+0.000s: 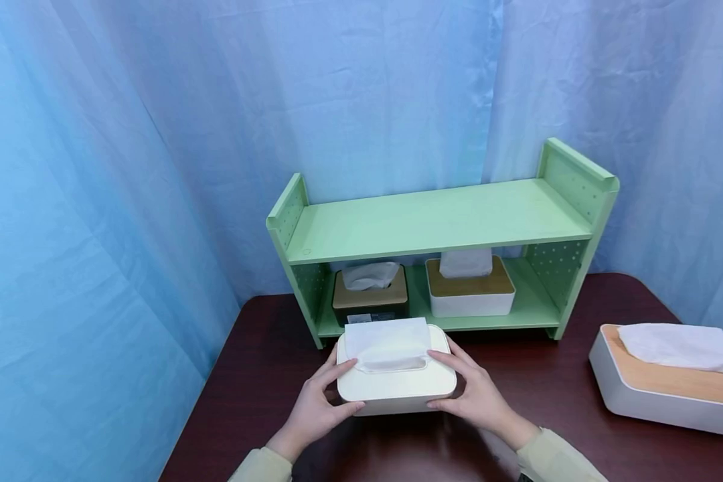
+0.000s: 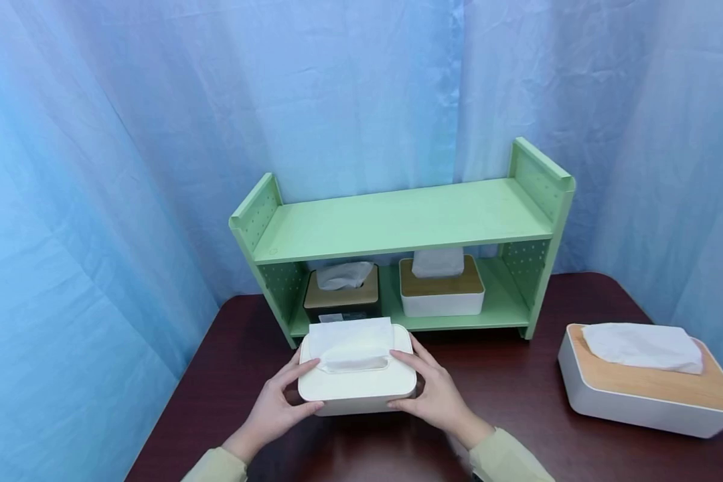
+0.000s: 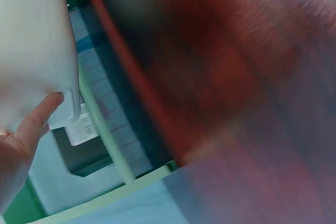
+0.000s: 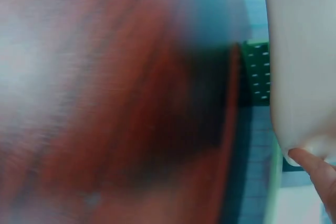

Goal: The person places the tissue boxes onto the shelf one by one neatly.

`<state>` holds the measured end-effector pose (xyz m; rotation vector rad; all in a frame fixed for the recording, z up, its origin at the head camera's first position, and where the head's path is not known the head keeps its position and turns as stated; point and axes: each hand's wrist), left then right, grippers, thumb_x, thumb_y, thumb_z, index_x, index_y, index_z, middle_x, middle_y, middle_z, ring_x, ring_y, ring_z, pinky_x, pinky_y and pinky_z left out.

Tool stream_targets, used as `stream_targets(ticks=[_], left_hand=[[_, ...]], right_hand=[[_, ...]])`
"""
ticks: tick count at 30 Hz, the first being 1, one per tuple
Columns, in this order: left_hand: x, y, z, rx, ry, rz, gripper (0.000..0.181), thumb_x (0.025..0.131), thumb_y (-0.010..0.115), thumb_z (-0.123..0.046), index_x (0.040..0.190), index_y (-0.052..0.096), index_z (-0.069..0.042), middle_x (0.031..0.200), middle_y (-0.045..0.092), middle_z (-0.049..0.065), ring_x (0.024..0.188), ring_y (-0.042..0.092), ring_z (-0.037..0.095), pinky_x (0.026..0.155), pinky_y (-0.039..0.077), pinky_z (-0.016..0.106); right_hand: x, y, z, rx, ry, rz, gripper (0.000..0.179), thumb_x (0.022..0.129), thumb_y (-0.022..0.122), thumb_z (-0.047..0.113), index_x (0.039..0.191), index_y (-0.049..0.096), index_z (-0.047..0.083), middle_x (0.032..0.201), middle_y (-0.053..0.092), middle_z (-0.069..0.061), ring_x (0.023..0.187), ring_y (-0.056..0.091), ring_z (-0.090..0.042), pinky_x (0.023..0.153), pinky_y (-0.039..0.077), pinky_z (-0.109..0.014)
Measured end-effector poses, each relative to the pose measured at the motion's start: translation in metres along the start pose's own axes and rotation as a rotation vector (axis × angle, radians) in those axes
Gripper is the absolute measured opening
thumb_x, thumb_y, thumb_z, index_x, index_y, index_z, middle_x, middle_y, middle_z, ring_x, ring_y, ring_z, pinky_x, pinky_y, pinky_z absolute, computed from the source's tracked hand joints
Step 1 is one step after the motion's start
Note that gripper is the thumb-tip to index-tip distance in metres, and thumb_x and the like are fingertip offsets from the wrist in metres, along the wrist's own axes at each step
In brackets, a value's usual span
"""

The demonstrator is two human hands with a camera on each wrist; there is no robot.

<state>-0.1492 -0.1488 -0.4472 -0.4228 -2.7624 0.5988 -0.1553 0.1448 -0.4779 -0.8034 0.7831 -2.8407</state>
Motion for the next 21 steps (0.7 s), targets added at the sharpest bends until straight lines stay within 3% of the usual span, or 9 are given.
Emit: stream_targets(ticks=[5,11,14,21], left_hand=[[0.005,-0.014,-0.024,0.027,0.087,-0.047,0.064,0.074,0.080,-0.008,0.134,0.054,-0.006,0.156,0.018,0.019,0.129,0.042,0.037,0.078,0.054,0.024],[0.019,-0.037,-0.058,0.110,0.317,-0.086,0.065,0.073,0.079,-0.001,0.132,0.054,-0.001,0.155,0.017,0.022,0.130,0.039,0.038,0.078,0.055,0.026],[0.029,-0.050,-0.078,0.160,0.399,-0.112,0.066,0.072,0.079,0.002,0.132,0.054,0.001,0.155,0.016,0.023,0.130,0.039,0.037,0.078,0.055,0.026],[0.057,-0.077,-0.111,0.242,0.466,-0.136,0.069,0.071,0.080,0.002,0.134,0.052,-0.001,0.157,0.015,0.017,0.128,0.045,0.029,0.076,0.052,0.019]], right_hand=[[0.016,-0.016,0.022,-0.032,-0.038,0.000,0.076,0.057,0.091,0.019,0.127,0.061,0.013,0.148,0.035,-0.024,0.127,0.043,-0.042,0.097,0.037,-0.021],[0.047,-0.040,0.050,0.005,-0.171,-0.018,0.077,0.059,0.090,0.011,0.128,0.059,0.010,0.152,0.028,-0.022,0.129,0.039,-0.045,0.088,0.040,-0.010],[0.065,-0.053,0.065,0.042,-0.241,-0.024,0.077,0.060,0.088,0.003,0.130,0.056,0.006,0.154,0.022,-0.021,0.131,0.036,-0.045,0.083,0.045,-0.010],[0.104,-0.074,0.091,0.015,-0.352,-0.085,0.078,0.059,0.086,-0.004,0.130,0.054,0.000,0.153,0.021,-0.024,0.130,0.040,-0.042,0.082,0.046,-0.009]])
Point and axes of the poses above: each hand's wrist, its own x-axis towards the middle knuckle, its own y-axis out of the palm, z = x × y
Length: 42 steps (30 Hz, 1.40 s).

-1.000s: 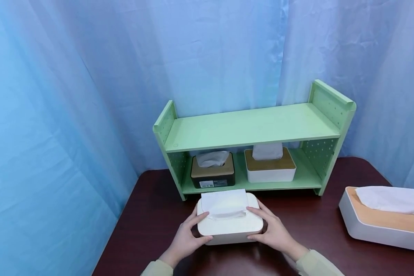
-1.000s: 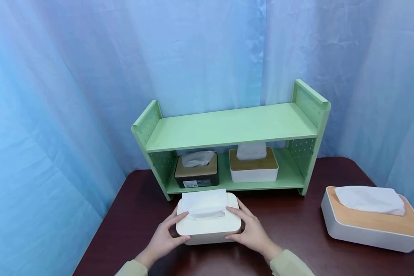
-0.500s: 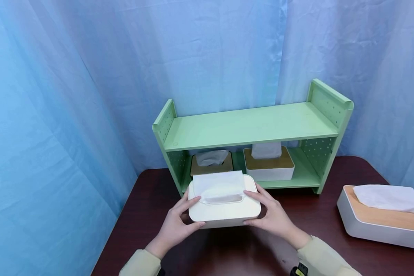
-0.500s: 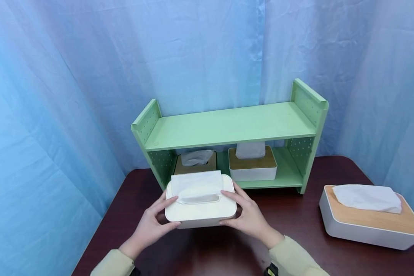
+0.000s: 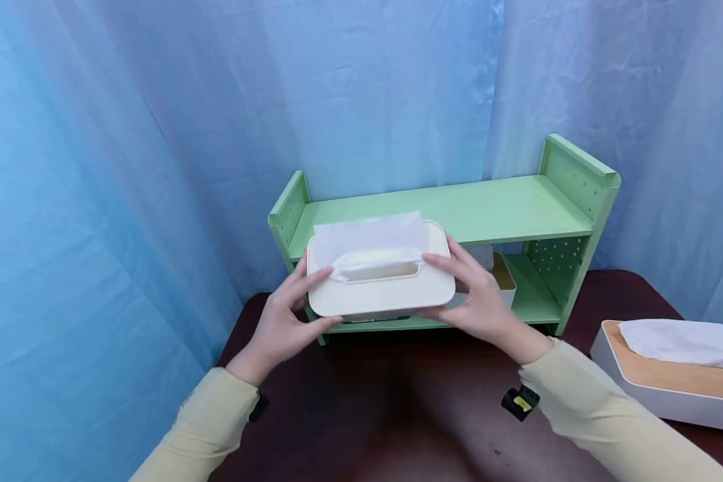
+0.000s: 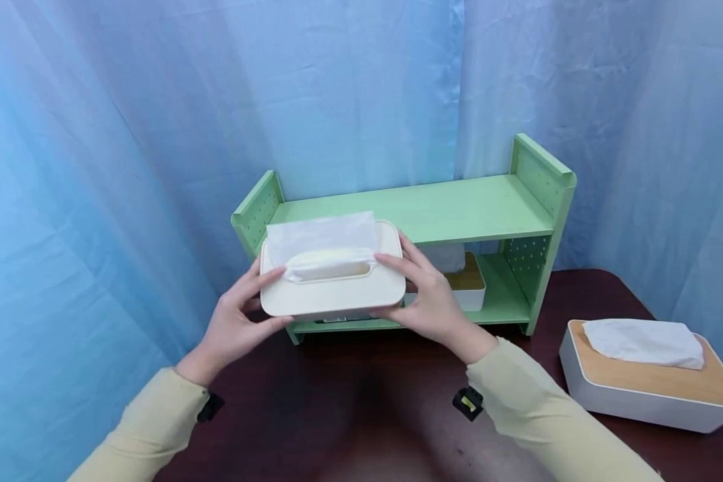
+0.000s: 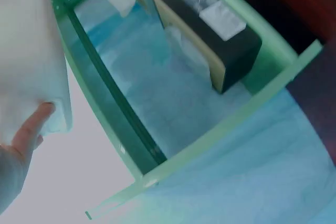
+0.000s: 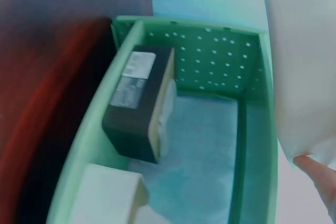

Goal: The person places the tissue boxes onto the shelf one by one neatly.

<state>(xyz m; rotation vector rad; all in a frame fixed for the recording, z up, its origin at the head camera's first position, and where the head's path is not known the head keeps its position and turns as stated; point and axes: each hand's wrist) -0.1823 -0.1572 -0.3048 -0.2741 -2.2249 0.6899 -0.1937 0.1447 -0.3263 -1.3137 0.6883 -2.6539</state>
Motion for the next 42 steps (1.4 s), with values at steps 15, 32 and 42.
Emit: stream_targets(ticks=[15,32,42], left_hand=[[0.039,-0.004,0.023,-0.086,-0.187,0.015,0.062,0.082,0.072,-0.005,0.140,0.048,-0.009,0.159,0.012,0.006,0.139,0.033,0.026,0.084,0.053,0.036],[0.088,-0.035,0.016,-0.183,-0.493,0.230,0.061,0.092,0.063,-0.021,0.146,0.038,-0.022,0.156,0.023,0.005,0.135,0.039,0.030,0.096,0.046,0.048],[0.103,-0.037,0.020,-0.243,-0.593,0.267,0.061,0.093,0.062,-0.022,0.148,0.035,-0.024,0.156,0.023,0.005,0.135,0.040,0.031,0.095,0.046,0.051]], right_hand=[[0.040,-0.003,-0.009,0.072,0.231,0.055,0.072,0.072,0.080,0.001,0.136,0.050,0.006,0.158,0.013,-0.011,0.136,0.034,-0.039,0.087,0.050,-0.049],[0.093,-0.031,-0.001,0.000,0.534,0.291,0.075,0.079,0.078,0.024,0.143,0.040,0.013,0.155,0.023,-0.011,0.131,0.039,-0.041,0.099,0.040,-0.054],[0.105,-0.034,-0.008,0.074,0.585,0.330,0.074,0.081,0.076,0.023,0.143,0.037,0.013,0.156,0.018,-0.010,0.132,0.036,-0.047,0.093,0.045,-0.056]])
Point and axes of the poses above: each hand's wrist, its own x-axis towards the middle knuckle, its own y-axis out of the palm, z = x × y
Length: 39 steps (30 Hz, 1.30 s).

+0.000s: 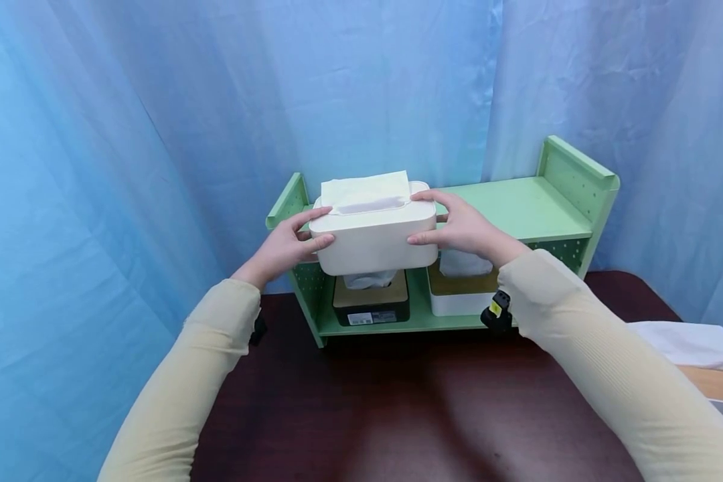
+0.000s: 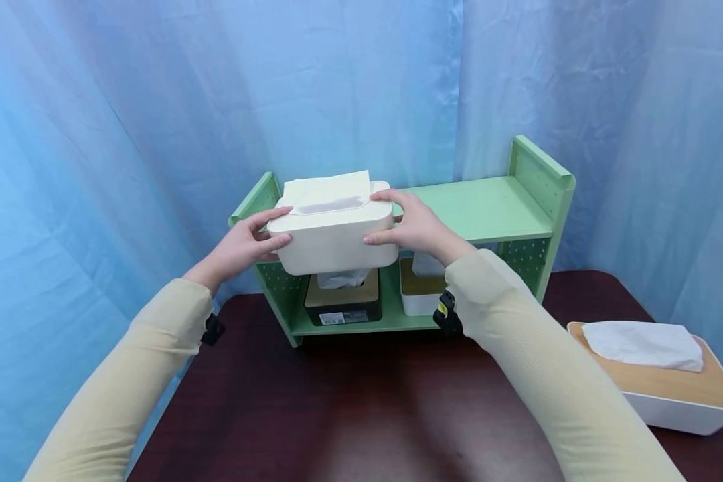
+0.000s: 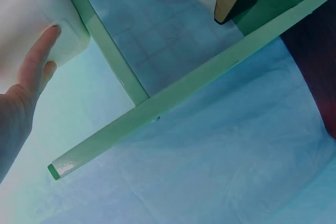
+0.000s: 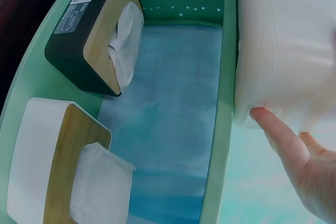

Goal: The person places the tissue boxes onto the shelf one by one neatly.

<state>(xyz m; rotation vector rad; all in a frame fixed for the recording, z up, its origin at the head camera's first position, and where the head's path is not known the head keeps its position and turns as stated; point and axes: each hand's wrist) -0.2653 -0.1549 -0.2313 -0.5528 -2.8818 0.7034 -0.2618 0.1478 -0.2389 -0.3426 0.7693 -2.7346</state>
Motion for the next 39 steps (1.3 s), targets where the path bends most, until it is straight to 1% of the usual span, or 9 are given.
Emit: stream_targets(ticks=[5,9,15,20,22,26,30,33,39], left_hand=[[0.008,-0.002,-0.001,0.023,-0.009,-0.001,0.061,0.093,0.061,-0.024,0.148,0.035,-0.025,0.156,0.024,0.005,0.135,0.040,0.032,0.095,0.046,0.052],[0.015,-0.004,-0.001,0.046,-0.016,-0.001,0.061,0.093,0.060,-0.026,0.148,0.033,-0.026,0.156,0.022,0.004,0.136,0.038,0.033,0.096,0.046,0.051],[0.023,-0.003,-0.007,0.072,-0.041,-0.019,0.065,0.093,0.060,-0.026,0.150,0.029,-0.025,0.158,0.018,0.005,0.137,0.036,0.036,0.097,0.045,0.052],[0.030,-0.003,-0.006,0.115,-0.017,-0.056,0.068,0.093,0.061,-0.027,0.151,0.025,-0.026,0.157,0.019,0.006,0.132,0.042,0.037,0.095,0.046,0.052],[0.034,-0.003,-0.002,0.125,-0.004,-0.089,0.069,0.092,0.062,-0.029,0.151,0.025,-0.028,0.156,0.023,0.007,0.130,0.045,0.035,0.093,0.047,0.051],[0.036,0.001,-0.004,0.127,-0.007,-0.176,0.075,0.090,0.064,-0.029,0.152,0.022,-0.026,0.150,0.034,0.012,0.127,0.049,0.032,0.091,0.050,0.049],[0.039,0.003,-0.002,0.110,-0.020,-0.238,0.078,0.089,0.066,-0.028,0.152,0.020,-0.024,0.147,0.038,0.015,0.126,0.050,0.032,0.090,0.050,0.047],[0.041,0.004,0.000,0.094,-0.022,-0.250,0.077,0.090,0.066,-0.027,0.152,0.021,-0.022,0.147,0.038,0.015,0.126,0.050,0.032,0.091,0.050,0.047],[0.043,0.005,0.001,0.109,0.003,-0.238,0.074,0.092,0.062,-0.022,0.153,0.019,-0.021,0.147,0.040,0.014,0.127,0.050,0.032,0.094,0.048,0.047]], right_hand=[[0.006,-0.002,0.001,0.040,0.025,0.029,0.074,0.083,0.074,0.022,0.145,0.034,0.014,0.156,0.015,-0.010,0.134,0.033,-0.046,0.089,0.049,-0.054],[0.012,-0.003,0.000,0.046,0.043,0.037,0.075,0.085,0.072,0.023,0.147,0.030,0.017,0.156,0.017,-0.011,0.134,0.036,-0.043,0.090,0.048,-0.053],[0.020,-0.003,-0.004,0.057,0.062,0.009,0.075,0.088,0.068,0.022,0.149,0.026,0.018,0.154,0.021,-0.012,0.133,0.039,-0.039,0.091,0.047,-0.054],[0.027,-0.001,-0.005,0.032,0.059,-0.036,0.073,0.089,0.067,0.020,0.149,0.027,0.016,0.152,0.024,-0.015,0.128,0.044,-0.039,0.089,0.048,-0.054],[0.029,0.001,-0.005,0.010,0.053,-0.068,0.073,0.088,0.068,0.020,0.149,0.027,0.015,0.151,0.027,-0.017,0.125,0.047,-0.039,0.088,0.048,-0.054],[0.031,0.006,-0.007,-0.021,0.040,-0.156,0.075,0.087,0.070,0.021,0.149,0.028,0.013,0.148,0.031,-0.020,0.121,0.051,-0.039,0.086,0.051,-0.051],[0.033,0.009,-0.010,-0.040,0.037,-0.225,0.077,0.085,0.072,0.022,0.148,0.029,0.013,0.146,0.035,-0.022,0.118,0.054,-0.039,0.084,0.052,-0.048],[0.034,0.010,-0.010,-0.035,0.040,-0.234,0.080,0.085,0.072,0.022,0.150,0.026,0.015,0.146,0.036,-0.021,0.120,0.053,-0.039,0.084,0.051,-0.049],[0.038,0.008,-0.010,-0.011,0.054,-0.214,0.083,0.087,0.069,0.016,0.152,0.017,0.018,0.149,0.032,-0.021,0.124,0.049,-0.040,0.089,0.049,-0.051]])
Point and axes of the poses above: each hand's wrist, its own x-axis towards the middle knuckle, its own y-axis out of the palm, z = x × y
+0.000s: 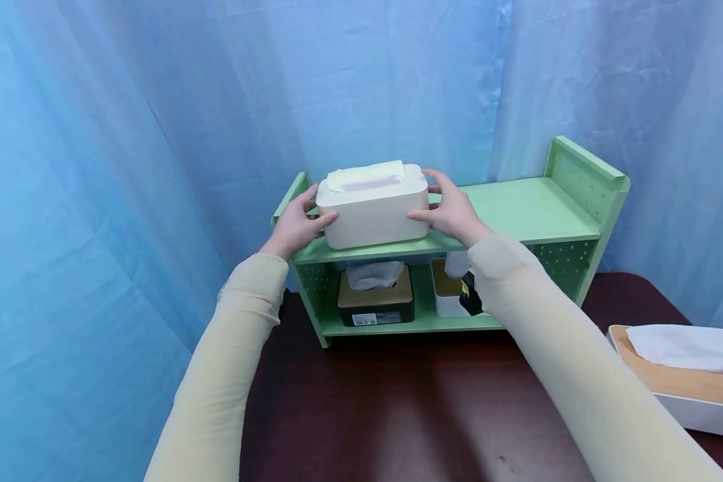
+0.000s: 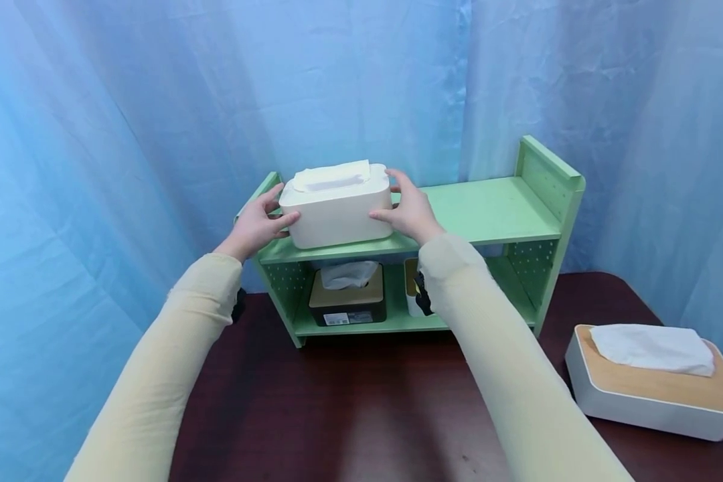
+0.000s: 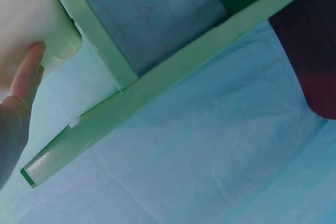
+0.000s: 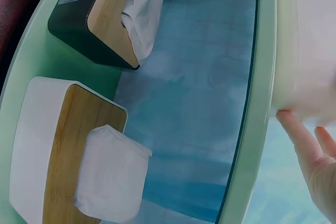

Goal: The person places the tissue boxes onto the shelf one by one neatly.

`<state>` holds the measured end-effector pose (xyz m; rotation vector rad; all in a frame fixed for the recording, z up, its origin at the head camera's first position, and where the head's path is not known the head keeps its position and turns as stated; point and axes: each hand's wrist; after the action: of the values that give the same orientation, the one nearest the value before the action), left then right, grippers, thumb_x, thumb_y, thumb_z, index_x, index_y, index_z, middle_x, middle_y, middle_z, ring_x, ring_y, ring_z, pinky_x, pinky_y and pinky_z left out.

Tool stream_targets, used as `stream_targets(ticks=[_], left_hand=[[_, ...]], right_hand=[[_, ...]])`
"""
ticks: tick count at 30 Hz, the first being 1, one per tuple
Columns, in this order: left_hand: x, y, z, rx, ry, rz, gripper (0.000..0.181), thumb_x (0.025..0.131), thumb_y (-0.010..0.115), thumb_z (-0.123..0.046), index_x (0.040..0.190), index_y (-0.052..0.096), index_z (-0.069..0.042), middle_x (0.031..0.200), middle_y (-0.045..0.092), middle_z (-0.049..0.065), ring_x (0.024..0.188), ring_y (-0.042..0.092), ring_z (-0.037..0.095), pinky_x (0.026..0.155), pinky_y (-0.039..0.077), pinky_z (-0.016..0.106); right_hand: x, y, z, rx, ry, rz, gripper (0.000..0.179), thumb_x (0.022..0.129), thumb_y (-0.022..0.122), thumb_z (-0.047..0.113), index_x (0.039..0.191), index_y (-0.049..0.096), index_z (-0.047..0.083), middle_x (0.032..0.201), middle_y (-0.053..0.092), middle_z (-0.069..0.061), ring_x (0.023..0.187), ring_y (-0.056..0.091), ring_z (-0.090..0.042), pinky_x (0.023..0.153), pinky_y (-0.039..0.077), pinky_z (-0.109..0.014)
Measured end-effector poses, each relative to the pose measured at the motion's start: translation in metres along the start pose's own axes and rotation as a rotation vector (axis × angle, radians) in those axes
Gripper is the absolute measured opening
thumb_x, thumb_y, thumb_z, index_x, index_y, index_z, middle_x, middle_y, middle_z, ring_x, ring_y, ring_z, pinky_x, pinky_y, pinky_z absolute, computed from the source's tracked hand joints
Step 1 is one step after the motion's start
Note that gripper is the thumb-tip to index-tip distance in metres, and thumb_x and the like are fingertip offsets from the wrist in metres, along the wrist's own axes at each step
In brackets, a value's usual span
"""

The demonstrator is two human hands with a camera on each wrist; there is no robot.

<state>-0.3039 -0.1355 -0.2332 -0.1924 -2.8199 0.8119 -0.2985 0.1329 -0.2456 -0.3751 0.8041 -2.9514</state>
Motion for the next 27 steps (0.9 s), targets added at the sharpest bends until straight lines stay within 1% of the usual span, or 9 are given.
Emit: stream_targets(ticks=[3,7,9,12,14,16,19,24,27], left_hand=[[0.001,0.001,0.001,0.003,0.006,-0.005,0.072,0.093,0.060,-0.019,0.153,0.019,-0.023,0.147,0.041,0.014,0.127,0.050,0.032,0.094,0.048,0.047],[0.003,0.004,0.000,0.003,0.008,-0.045,0.070,0.094,0.060,-0.016,0.152,0.022,-0.022,0.146,0.042,0.014,0.127,0.050,0.032,0.094,0.049,0.045],[0.004,0.006,0.000,0.009,0.010,-0.082,0.069,0.094,0.060,-0.016,0.152,0.024,-0.020,0.145,0.043,0.014,0.127,0.050,0.032,0.094,0.049,0.044],[0.004,0.011,0.002,0.004,-0.009,-0.151,0.067,0.093,0.061,-0.017,0.151,0.027,-0.017,0.144,0.044,0.015,0.126,0.050,0.031,0.094,0.049,0.041],[0.004,0.014,0.003,0.009,-0.027,-0.191,0.066,0.092,0.062,-0.019,0.150,0.029,-0.016,0.142,0.045,0.015,0.126,0.050,0.030,0.095,0.049,0.040],[0.004,0.015,0.004,0.008,-0.040,-0.216,0.065,0.092,0.063,-0.020,0.149,0.031,-0.014,0.141,0.046,0.015,0.125,0.051,0.029,0.094,0.049,0.040],[0.003,0.015,0.005,0.011,-0.037,-0.226,0.064,0.092,0.063,-0.021,0.147,0.033,-0.012,0.139,0.047,0.015,0.125,0.051,0.029,0.095,0.049,0.041],[0.000,0.014,0.007,-0.007,-0.023,-0.210,0.062,0.093,0.061,-0.020,0.147,0.033,-0.011,0.139,0.047,0.015,0.125,0.052,0.029,0.094,0.050,0.039],[-0.005,0.015,0.009,-0.018,-0.019,-0.204,0.061,0.093,0.060,-0.020,0.147,0.032,-0.011,0.140,0.047,0.015,0.126,0.051,0.028,0.095,0.048,0.040]], right_hand=[[0.002,0.001,0.001,0.005,-0.004,0.003,0.082,0.088,0.067,0.013,0.152,0.017,0.018,0.149,0.032,-0.022,0.124,0.048,-0.041,0.090,0.048,-0.052],[0.002,0.002,0.002,0.017,-0.014,-0.020,0.080,0.089,0.065,0.008,0.152,0.017,0.016,0.148,0.033,-0.022,0.125,0.048,-0.042,0.095,0.046,-0.051],[0.002,0.004,0.001,0.021,-0.017,-0.048,0.079,0.089,0.065,0.006,0.152,0.018,0.015,0.147,0.036,-0.022,0.125,0.047,-0.041,0.097,0.045,-0.051],[0.002,0.007,0.000,0.027,-0.019,-0.087,0.077,0.088,0.065,0.005,0.151,0.020,0.014,0.143,0.040,-0.022,0.125,0.048,-0.040,0.097,0.045,-0.050],[0.002,0.008,-0.002,0.029,-0.022,-0.101,0.077,0.088,0.065,0.006,0.151,0.021,0.013,0.141,0.042,-0.023,0.125,0.048,-0.039,0.097,0.045,-0.050],[0.001,0.008,-0.003,0.031,-0.020,-0.103,0.077,0.088,0.065,0.006,0.151,0.021,0.014,0.140,0.042,-0.023,0.126,0.047,-0.039,0.097,0.045,-0.050],[0.001,0.007,-0.005,0.036,-0.018,-0.097,0.077,0.089,0.064,0.007,0.151,0.020,0.014,0.141,0.041,-0.023,0.127,0.046,-0.040,0.098,0.043,-0.051],[-0.001,0.006,-0.009,0.048,-0.013,-0.086,0.077,0.090,0.064,0.007,0.152,0.019,0.015,0.140,0.042,-0.023,0.129,0.044,-0.039,0.100,0.042,-0.050],[-0.004,0.006,-0.013,0.060,-0.014,-0.076,0.077,0.090,0.064,0.009,0.152,0.019,0.015,0.141,0.043,-0.022,0.129,0.044,-0.038,0.101,0.041,-0.050]])
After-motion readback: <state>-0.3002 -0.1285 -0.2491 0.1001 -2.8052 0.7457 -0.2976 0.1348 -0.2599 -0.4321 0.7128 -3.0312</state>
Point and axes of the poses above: each hand's wrist, its own x-axis towards the middle knuckle, its own y-axis out of the palm, z = x × y
